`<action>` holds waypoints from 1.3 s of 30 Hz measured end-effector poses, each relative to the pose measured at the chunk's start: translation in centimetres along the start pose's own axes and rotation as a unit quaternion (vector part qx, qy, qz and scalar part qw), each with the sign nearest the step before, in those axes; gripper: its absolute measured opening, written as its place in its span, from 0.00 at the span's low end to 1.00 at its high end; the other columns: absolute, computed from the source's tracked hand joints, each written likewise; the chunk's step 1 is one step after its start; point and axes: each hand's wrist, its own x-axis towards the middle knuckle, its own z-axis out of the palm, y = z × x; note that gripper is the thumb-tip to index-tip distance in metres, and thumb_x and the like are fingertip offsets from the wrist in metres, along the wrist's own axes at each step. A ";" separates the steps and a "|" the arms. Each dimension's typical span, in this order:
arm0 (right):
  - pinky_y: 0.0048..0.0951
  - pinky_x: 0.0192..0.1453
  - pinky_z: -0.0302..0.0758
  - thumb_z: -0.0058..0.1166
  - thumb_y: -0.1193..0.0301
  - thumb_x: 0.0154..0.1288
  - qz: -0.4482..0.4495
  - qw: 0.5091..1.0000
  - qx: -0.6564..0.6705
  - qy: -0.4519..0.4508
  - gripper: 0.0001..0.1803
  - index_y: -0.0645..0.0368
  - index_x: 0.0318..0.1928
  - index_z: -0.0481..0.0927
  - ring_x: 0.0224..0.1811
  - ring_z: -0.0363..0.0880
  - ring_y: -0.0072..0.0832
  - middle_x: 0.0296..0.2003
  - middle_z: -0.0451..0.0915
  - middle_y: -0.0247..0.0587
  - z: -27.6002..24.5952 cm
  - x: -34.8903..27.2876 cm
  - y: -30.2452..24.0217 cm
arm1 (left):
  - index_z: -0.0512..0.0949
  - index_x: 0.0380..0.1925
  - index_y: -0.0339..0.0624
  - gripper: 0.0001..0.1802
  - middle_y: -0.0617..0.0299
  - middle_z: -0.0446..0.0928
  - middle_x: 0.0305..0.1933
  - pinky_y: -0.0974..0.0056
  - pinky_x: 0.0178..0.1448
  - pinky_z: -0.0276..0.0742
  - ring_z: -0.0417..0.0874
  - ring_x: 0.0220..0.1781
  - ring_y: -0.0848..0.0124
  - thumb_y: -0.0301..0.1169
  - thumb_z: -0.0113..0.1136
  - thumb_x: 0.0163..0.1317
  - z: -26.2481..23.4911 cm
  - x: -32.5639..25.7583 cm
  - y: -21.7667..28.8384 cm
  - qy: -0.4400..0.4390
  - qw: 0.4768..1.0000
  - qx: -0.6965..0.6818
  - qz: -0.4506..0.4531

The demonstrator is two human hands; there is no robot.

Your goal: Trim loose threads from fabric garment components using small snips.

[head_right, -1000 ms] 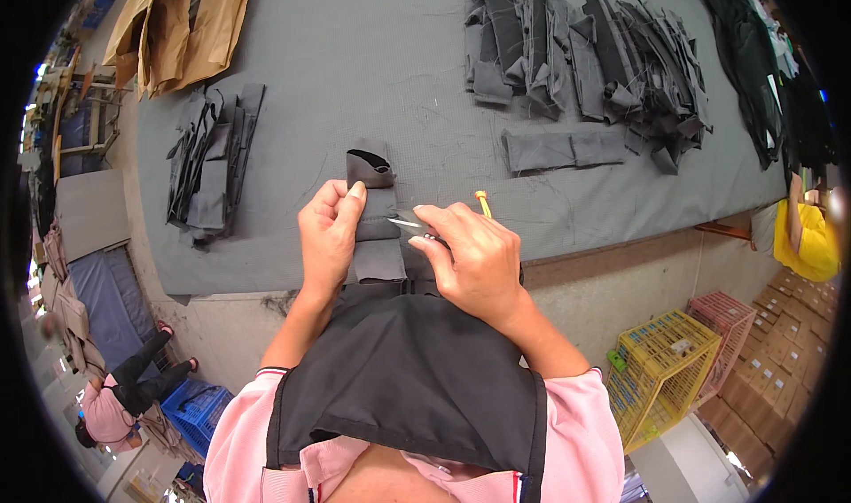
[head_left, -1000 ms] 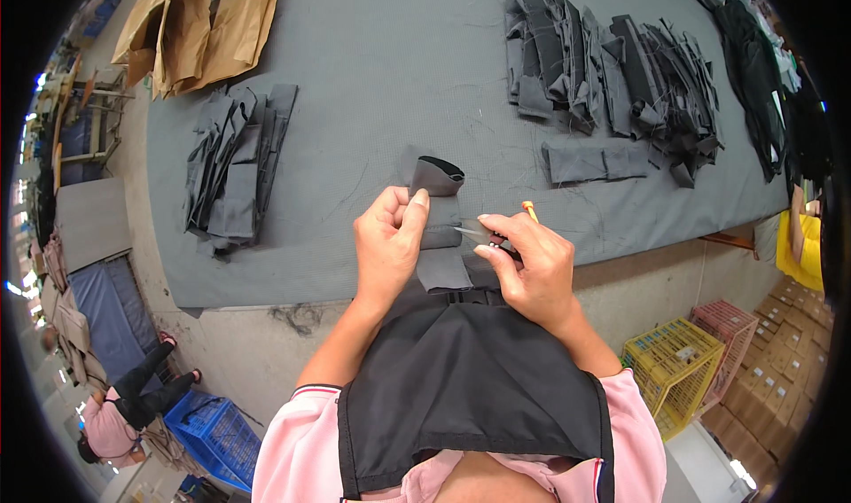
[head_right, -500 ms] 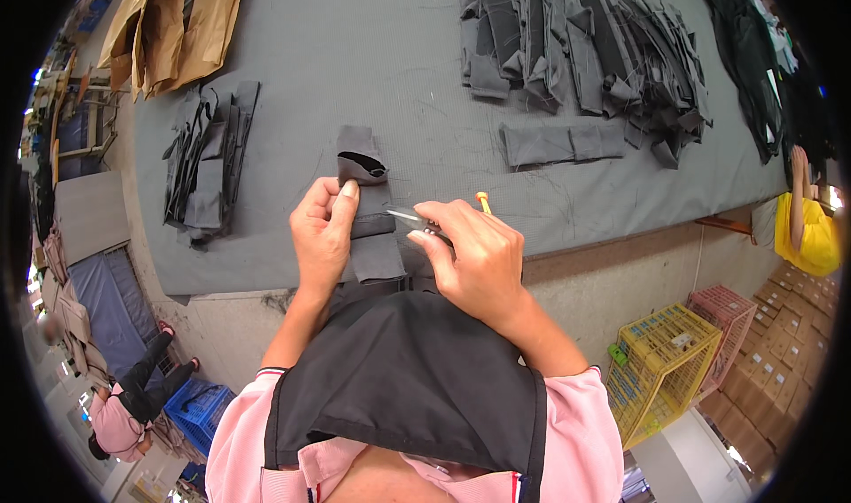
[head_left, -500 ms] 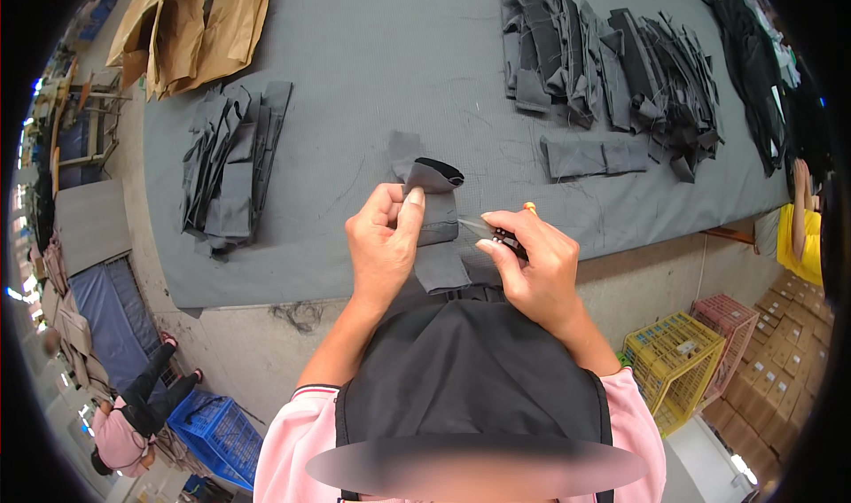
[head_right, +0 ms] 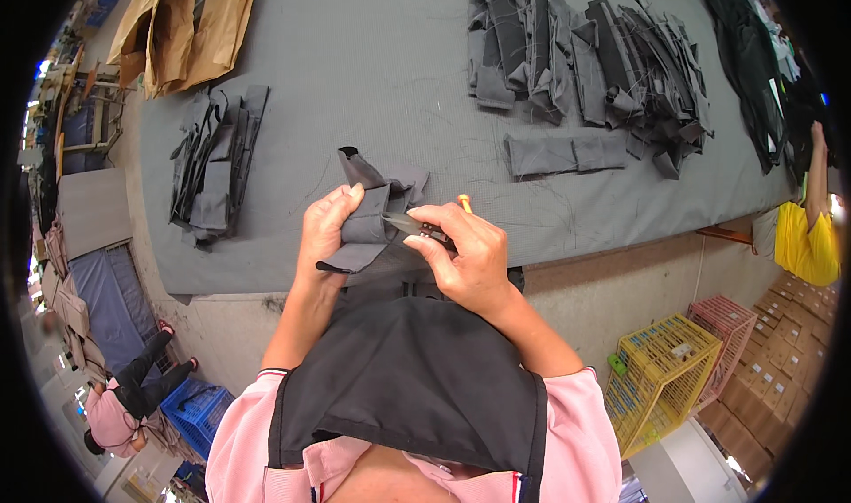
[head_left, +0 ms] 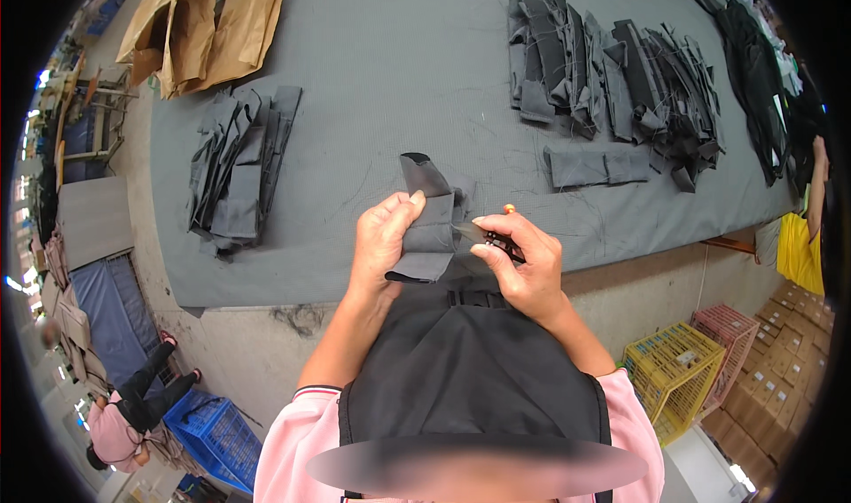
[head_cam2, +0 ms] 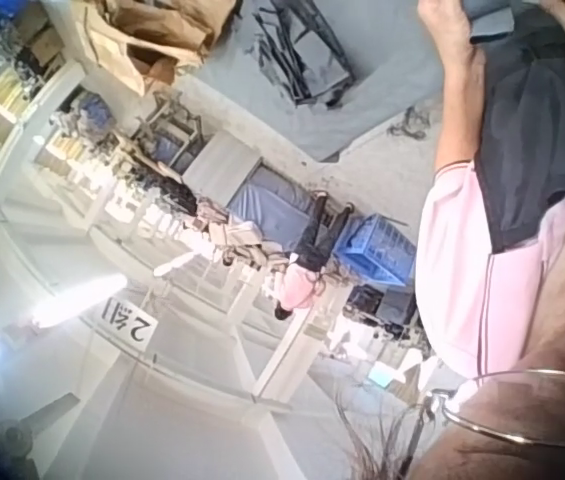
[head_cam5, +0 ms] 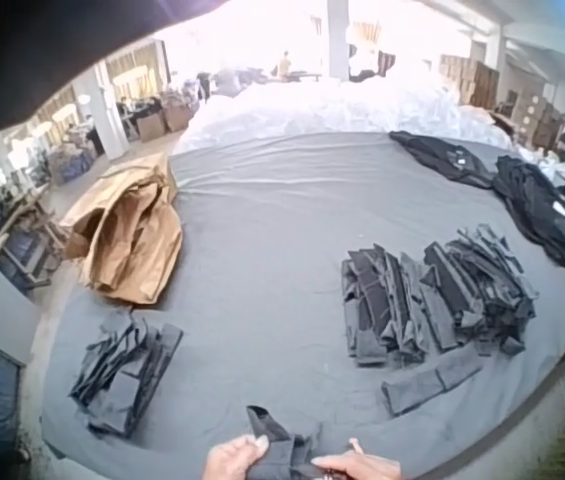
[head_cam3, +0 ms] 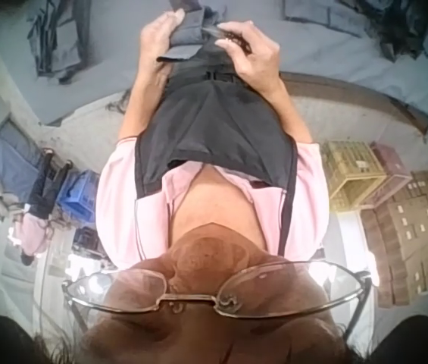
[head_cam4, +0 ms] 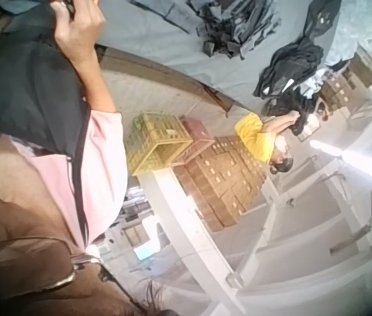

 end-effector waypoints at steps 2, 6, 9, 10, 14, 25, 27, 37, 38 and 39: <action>0.25 0.26 0.70 0.64 0.75 0.50 -0.037 0.999 -0.006 0.008 0.12 0.60 0.37 0.79 0.21 0.75 0.28 0.25 0.79 0.38 0.1 0.1 0.2 | 0.73 0.23 0.44 0.10 0.75 0.71 0.24 0.76 0.29 0.65 0.68 0.25 0.86 0.30 0.56 0.64 0.5 -0.2 0.2 0.009 1.000 -0.001 -0.012; 0.25 0.27 0.71 0.63 0.75 0.50 -0.019 1.000 -0.007 -0.004 0.12 0.61 0.38 0.79 0.21 0.75 0.28 0.25 0.79 0.39 0.0 0.1 -0.1 | 0.73 0.23 0.44 0.09 0.76 0.70 0.24 0.76 0.29 0.64 0.66 0.25 0.87 0.30 0.56 0.63 0.4 -0.3 0.1 0.011 1.000 0.006 -0.010; 0.23 0.27 0.71 0.63 0.76 0.52 0.014 1.000 0.003 -0.016 0.12 0.61 0.38 0.79 0.22 0.76 0.25 0.26 0.80 0.38 -0.1 -0.1 -0.2 | 0.73 0.22 0.44 0.10 0.77 0.68 0.23 0.77 0.29 0.61 0.64 0.25 0.87 0.29 0.55 0.64 0.0 -0.2 -0.1 0.002 1.000 0.022 0.020; 0.22 0.28 0.72 0.62 0.76 0.53 0.035 0.999 0.021 -0.016 0.11 0.62 0.39 0.79 0.23 0.76 0.23 0.26 0.80 0.37 -0.1 -0.2 -0.3 | 0.73 0.22 0.44 0.10 0.77 0.67 0.23 0.77 0.30 0.59 0.62 0.25 0.88 0.29 0.55 0.64 0.2 -0.3 0.1 0.005 0.998 0.043 0.034; 0.20 0.37 0.73 0.59 0.78 0.57 0.311 0.894 0.321 -0.035 0.10 0.65 0.41 0.78 0.33 0.77 0.17 0.32 0.81 0.33 -1.2 -1.2 0.0 | 0.72 0.21 0.44 0.11 0.78 0.65 0.23 0.78 0.30 0.56 0.59 0.25 0.88 0.29 0.55 0.64 0.1 -0.1 0.1 0.003 0.995 0.073 0.070; 0.27 0.26 0.70 0.61 0.75 0.51 -0.025 0.996 -0.080 -0.025 0.09 0.60 0.35 0.79 0.21 0.76 0.32 0.25 0.79 0.38 -1.1 0.5 -1.5 | 0.71 0.21 0.43 0.13 0.79 0.62 0.17 0.75 0.24 0.55 0.57 0.19 0.88 0.32 0.56 0.64 0.5 -0.2 0.7 0.013 0.980 0.172 0.103; 0.28 0.26 0.70 0.62 0.74 0.51 -0.048 0.991 -0.117 -0.041 0.09 0.59 0.35 0.78 0.21 0.76 0.32 0.24 0.78 0.37 -1.0 0.6 -1.6 | 0.71 0.20 0.43 0.13 0.79 0.62 0.16 0.75 0.23 0.56 0.56 0.18 0.87 0.33 0.56 0.64 0.5 -0.4 0.7 0.007 0.977 0.182 0.106; 0.29 0.25 0.69 0.62 0.73 0.51 -0.095 0.974 -0.177 -0.104 0.10 0.59 0.32 0.74 0.23 0.76 0.32 0.23 0.76 0.35 -1.3 1.5 -2.7 | 0.75 0.24 0.40 0.12 0.78 0.63 0.14 0.76 0.21 0.54 0.57 0.17 0.88 0.33 0.56 0.64 0.8 -0.6 0.4 0.013 0.976 0.179 0.126; 0.29 0.25 0.69 0.62 0.73 0.51 -0.095 0.974 -0.178 -0.104 0.10 0.59 0.32 0.74 0.23 0.76 0.32 0.23 0.76 0.35 -1.3 1.4 -2.7 | 0.76 0.25 0.39 0.11 0.78 0.62 0.14 0.75 0.21 0.52 0.57 0.17 0.88 0.32 0.56 0.64 0.8 -0.6 0.3 0.018 0.974 0.178 0.140; 0.29 0.25 0.69 0.61 0.73 0.51 -0.093 0.976 -0.169 -0.102 0.10 0.59 0.32 0.74 0.22 0.76 0.32 0.23 0.75 0.35 -1.2 1.3 -2.5 | 0.76 0.25 0.39 0.11 0.78 0.62 0.14 0.75 0.21 0.52 0.57 0.17 0.88 0.32 0.56 0.64 0.8 -0.7 0.3 0.017 0.974 0.177 0.140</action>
